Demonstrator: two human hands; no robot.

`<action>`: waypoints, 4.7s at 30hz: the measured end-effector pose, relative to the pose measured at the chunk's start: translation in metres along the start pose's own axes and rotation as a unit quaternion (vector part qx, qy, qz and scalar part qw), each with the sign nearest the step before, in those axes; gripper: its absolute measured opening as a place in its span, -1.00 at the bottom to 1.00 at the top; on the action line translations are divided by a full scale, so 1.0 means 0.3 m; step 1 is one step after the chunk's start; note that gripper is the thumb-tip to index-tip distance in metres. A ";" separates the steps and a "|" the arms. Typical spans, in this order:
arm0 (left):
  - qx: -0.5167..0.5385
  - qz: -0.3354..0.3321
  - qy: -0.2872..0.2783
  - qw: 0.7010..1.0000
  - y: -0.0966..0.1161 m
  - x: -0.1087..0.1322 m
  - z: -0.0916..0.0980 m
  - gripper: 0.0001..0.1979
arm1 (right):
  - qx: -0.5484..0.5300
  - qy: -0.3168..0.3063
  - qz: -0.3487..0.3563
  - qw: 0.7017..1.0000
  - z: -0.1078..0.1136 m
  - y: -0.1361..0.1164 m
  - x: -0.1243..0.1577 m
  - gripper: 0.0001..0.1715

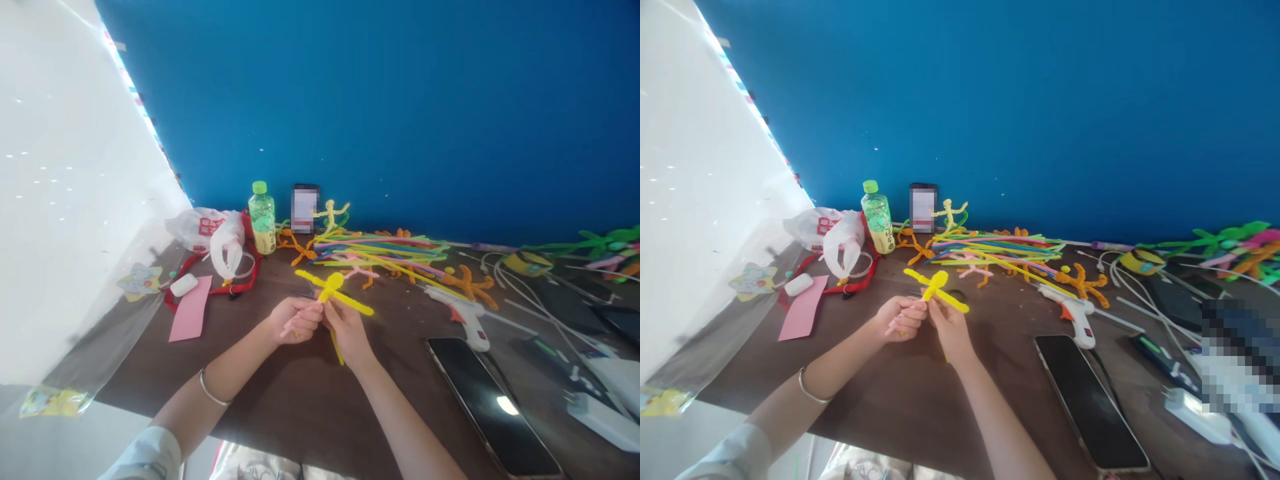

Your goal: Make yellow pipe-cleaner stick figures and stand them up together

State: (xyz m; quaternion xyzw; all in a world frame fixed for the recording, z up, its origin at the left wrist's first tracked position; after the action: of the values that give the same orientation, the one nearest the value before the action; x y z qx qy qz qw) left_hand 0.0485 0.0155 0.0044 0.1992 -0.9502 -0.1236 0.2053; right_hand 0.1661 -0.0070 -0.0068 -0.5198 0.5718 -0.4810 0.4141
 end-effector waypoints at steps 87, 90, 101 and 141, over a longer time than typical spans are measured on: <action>-0.142 -0.164 0.058 0.974 0.009 -0.023 0.021 -0.90 | 0.009 0.047 0.011 0.999 0.025 -0.005 -0.019 -0.66; -0.097 -0.097 0.006 0.991 -0.001 -0.017 0.023 -0.91 | -0.058 -0.009 -0.057 0.997 0.010 -0.015 -0.010 -0.66; -0.498 -0.432 0.264 0.704 -0.014 -0.024 0.012 -0.82 | -0.091 0.094 -0.073 0.989 0.034 0.009 -0.030 -0.74; -0.397 -0.317 0.174 0.844 0.008 -0.018 0.008 -0.75 | -0.039 0.035 -0.060 0.997 0.040 -0.012 -0.028 -0.71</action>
State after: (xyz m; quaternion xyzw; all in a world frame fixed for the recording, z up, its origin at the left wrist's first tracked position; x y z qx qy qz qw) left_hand 0.0511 0.0202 0.0011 0.4098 -0.6535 -0.5116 0.3785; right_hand 0.1796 0.0000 -0.0060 -0.5522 0.5719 -0.5002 0.3433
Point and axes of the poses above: each hand's wrist, its own x-axis away from the middle knuckle, its own z-axis out of the back of the hand, y = z × x, the point moved 2 cm from there along -x, towards the middle knuckle, and after that the axes turned 6 degrees about y, right-handed, at the moved point
